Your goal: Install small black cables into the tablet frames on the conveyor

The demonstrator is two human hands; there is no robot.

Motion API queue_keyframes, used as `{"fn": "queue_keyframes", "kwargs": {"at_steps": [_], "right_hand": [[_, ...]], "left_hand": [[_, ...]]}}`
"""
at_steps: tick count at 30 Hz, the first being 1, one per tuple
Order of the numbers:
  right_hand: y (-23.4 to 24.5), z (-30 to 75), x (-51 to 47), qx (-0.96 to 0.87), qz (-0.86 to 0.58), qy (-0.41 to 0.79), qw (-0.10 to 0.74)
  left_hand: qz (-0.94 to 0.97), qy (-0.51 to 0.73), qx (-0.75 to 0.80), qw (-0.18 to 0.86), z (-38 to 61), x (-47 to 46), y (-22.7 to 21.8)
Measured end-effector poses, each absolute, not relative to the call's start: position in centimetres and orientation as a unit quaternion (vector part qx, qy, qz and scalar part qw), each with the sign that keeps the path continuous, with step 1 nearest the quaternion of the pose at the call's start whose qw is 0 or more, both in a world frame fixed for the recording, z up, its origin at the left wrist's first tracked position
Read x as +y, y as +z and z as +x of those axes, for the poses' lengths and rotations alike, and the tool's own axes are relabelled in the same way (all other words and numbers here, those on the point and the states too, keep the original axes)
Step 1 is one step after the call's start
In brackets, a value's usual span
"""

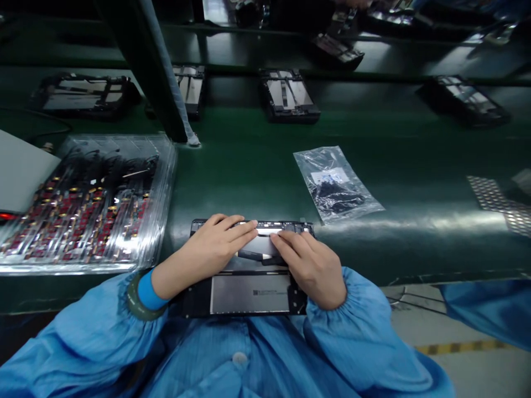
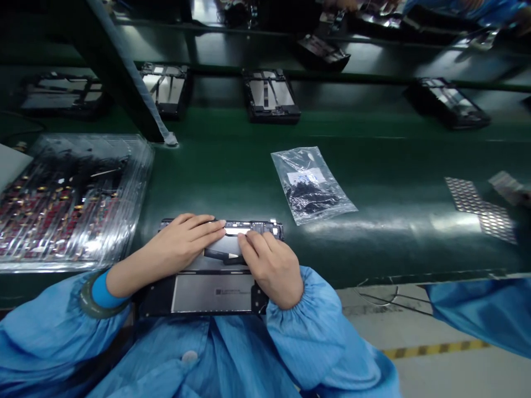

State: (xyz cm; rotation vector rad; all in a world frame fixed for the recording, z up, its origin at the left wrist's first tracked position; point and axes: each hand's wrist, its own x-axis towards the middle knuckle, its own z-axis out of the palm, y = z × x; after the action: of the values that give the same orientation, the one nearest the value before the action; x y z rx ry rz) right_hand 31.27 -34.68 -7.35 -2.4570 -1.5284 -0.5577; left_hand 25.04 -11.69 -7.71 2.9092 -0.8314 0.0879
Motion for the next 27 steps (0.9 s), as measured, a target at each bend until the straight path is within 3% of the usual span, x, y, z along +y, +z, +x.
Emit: {"fn": "queue_keyframes", "kwargs": {"at_steps": [19,24,27], "right_hand": [[-7.4,31.1,-35.3,-0.500,-0.844,-0.192,0.025],[-8.1,30.8,-38.6,-0.416,-0.872,-0.222,0.132],[-8.5,30.3,-40.3,-0.293,-0.915,-0.162,0.227]], "left_hand": [[0.961,0.040,-0.264,0.066,25.0,-11.8,-7.8],[0.956,0.038,-0.247,0.154,25.5,-11.3,-7.5],[0.956,0.024,-0.207,0.206,26.2,-11.4,-7.4]]}}
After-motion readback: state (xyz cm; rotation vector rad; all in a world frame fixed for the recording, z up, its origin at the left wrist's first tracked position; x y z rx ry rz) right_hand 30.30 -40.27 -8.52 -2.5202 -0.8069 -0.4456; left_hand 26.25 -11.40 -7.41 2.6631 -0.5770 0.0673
